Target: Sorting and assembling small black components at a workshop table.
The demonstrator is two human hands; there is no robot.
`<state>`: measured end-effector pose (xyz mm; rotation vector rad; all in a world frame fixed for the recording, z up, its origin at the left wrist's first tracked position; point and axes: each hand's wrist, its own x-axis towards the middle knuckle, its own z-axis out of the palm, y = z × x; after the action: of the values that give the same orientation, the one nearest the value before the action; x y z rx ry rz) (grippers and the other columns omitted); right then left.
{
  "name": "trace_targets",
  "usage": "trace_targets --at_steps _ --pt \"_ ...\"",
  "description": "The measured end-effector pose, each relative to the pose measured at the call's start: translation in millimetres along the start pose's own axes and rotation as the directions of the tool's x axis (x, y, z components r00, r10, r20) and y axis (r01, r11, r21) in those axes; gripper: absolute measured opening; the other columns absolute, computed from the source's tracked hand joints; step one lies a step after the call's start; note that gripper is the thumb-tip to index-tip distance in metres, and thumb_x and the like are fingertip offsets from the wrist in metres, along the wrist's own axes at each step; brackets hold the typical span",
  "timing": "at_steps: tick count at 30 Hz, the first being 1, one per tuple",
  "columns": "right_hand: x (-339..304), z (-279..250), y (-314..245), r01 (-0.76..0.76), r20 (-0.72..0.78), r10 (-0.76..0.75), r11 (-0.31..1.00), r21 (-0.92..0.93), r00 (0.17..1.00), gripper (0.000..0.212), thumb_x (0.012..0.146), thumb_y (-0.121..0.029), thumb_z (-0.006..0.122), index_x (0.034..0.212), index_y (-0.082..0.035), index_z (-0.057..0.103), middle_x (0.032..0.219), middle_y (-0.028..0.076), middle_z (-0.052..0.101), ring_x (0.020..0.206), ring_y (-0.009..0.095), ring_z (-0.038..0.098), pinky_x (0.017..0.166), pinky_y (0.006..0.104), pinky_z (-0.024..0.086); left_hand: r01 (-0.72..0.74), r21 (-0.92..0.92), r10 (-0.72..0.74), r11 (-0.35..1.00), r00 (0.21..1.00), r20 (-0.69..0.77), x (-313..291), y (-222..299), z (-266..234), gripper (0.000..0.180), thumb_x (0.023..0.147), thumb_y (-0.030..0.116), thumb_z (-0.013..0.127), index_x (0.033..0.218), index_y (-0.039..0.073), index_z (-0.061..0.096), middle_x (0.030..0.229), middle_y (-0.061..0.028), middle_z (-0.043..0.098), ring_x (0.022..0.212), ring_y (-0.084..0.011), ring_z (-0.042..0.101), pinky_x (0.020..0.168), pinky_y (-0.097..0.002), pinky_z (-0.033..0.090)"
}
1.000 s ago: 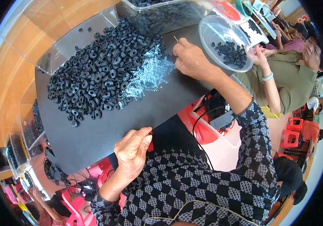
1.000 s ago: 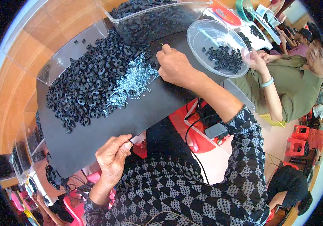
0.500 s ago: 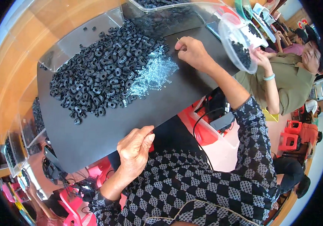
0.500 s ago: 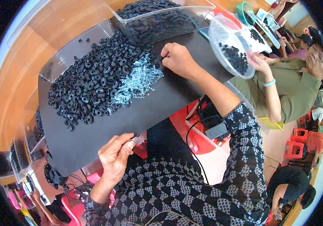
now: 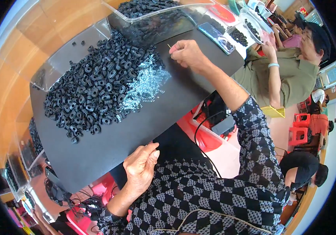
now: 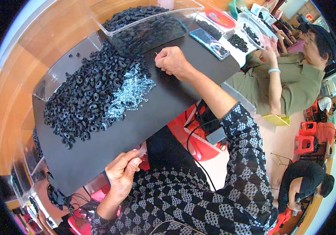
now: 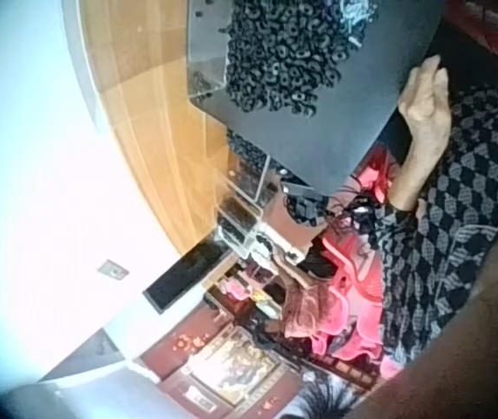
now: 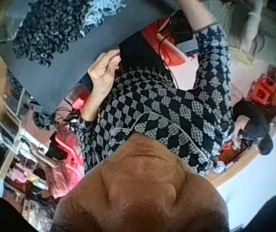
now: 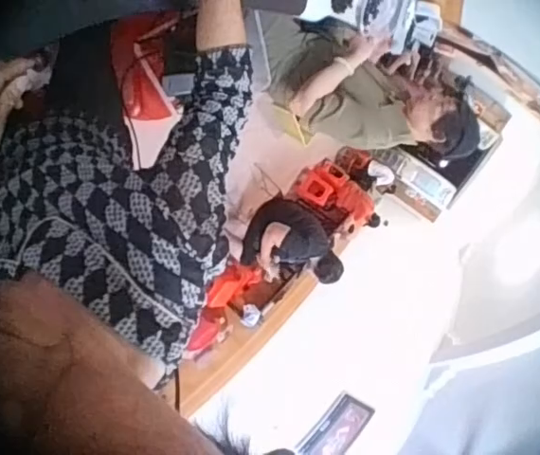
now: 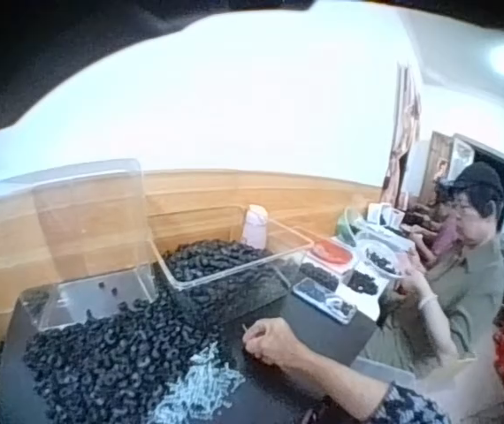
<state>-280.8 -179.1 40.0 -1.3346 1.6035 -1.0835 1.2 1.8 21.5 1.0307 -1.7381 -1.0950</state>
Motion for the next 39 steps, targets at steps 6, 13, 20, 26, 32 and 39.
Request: trace_targets --at_steps 6,13,20,26,32,39 --pt "-9.5 10.3 -6.8 0.348 0.09 -0.348 0.81 -0.472 0.933 0.021 0.074 -0.011 0.063 0.089 0.003 0.064 0.082 0.014 0.066 0.074 0.021 0.063 0.069 0.0311 0.05 -0.014 0.007 0.014 1.0 1.0 -0.004 -1.3 -7.8 1.6 0.015 0.079 -0.002 0.065 0.094 -0.002 0.063 0.068 -0.0105 0.057 0.055 -0.0205 0.055 0.051 -0.0282 0.043" --pt "-15.9 14.4 -14.8 0.459 0.144 -0.465 0.688 -0.562 0.873 0.021 0.078 -0.009 0.06 0.097 -0.001 0.064 0.094 0.014 0.065 0.08 0.027 0.062 0.073 0.0319 0.048 -0.035 -0.007 0.035 0.999 0.999 0.003 0.2 -5.8 -5.7 0.016 0.078 0.0 0.066 0.093 -0.003 0.063 0.067 -0.0112 0.057 0.055 -0.0221 0.055 0.051 -0.0296 0.044" --pt "-33.2 21.6 -15.3 0.567 0.122 -0.67 0.5 -0.655 0.732 0.018 0.079 -0.004 0.06 0.097 -0.003 0.064 0.085 0.011 0.063 0.075 0.023 0.06 0.068 0.03 0.047 -0.071 0.231 0.113 0.97 0.978 -0.173 14.0 4.4 -35.3 0.018 0.078 0.002 0.066 0.096 -0.001 0.063 0.068 -0.0099 0.057 0.056 -0.0205 0.057 0.052 -0.0288 0.045" --pt "-60.9 50.3 -29.8 0.632 0.114 -0.659 0.635 -0.444 0.743 0.01 0.076 -0.004 0.063 0.086 -0.004 0.066 0.074 0.009 0.06 0.072 0.025 0.059 0.063 0.0342 0.047 -0.006 0.419 0.145 0.908 0.942 -0.302 29.5 -8.4 -58.2 0.024 0.072 -0.004 0.067 0.096 0.0 0.063 0.069 -0.0097 0.057 0.059 -0.0227 0.058 0.055 -0.0317 0.046" --pt "-83.6 71.4 -45.5 0.724 0.186 -0.715 0.591 -0.355 0.674 0.013 0.071 0.001 0.066 0.084 -0.002 0.066 0.074 0.009 0.06 0.071 0.025 0.058 0.061 0.0329 0.047 0.034 0.558 0.203 0.829 0.912 -0.358 34.4 -9.0 -67.4 0.026 0.071 -0.003 0.068 0.096 0.002 0.065 0.067 -0.0071 0.054 0.058 -0.0188 0.054 0.055 -0.0282 0.045" --pt "-92.0 99.6 -50.9 0.822 0.278 -0.775 0.515 -0.241 0.567 0.017 0.07 0.003 0.067 0.087 -0.002 0.066 0.079 0.009 0.062 0.07 0.022 0.057 0.061 0.0303 0.046 0.068 0.592 0.207 0.803 0.9 -0.384 33.9 -14.6 -70.7 0.026 0.068 0.0 0.069 0.093 0.005 0.065 0.064 -0.0079 0.051 0.056 -0.0238 0.054 0.051 -0.0338 0.044"
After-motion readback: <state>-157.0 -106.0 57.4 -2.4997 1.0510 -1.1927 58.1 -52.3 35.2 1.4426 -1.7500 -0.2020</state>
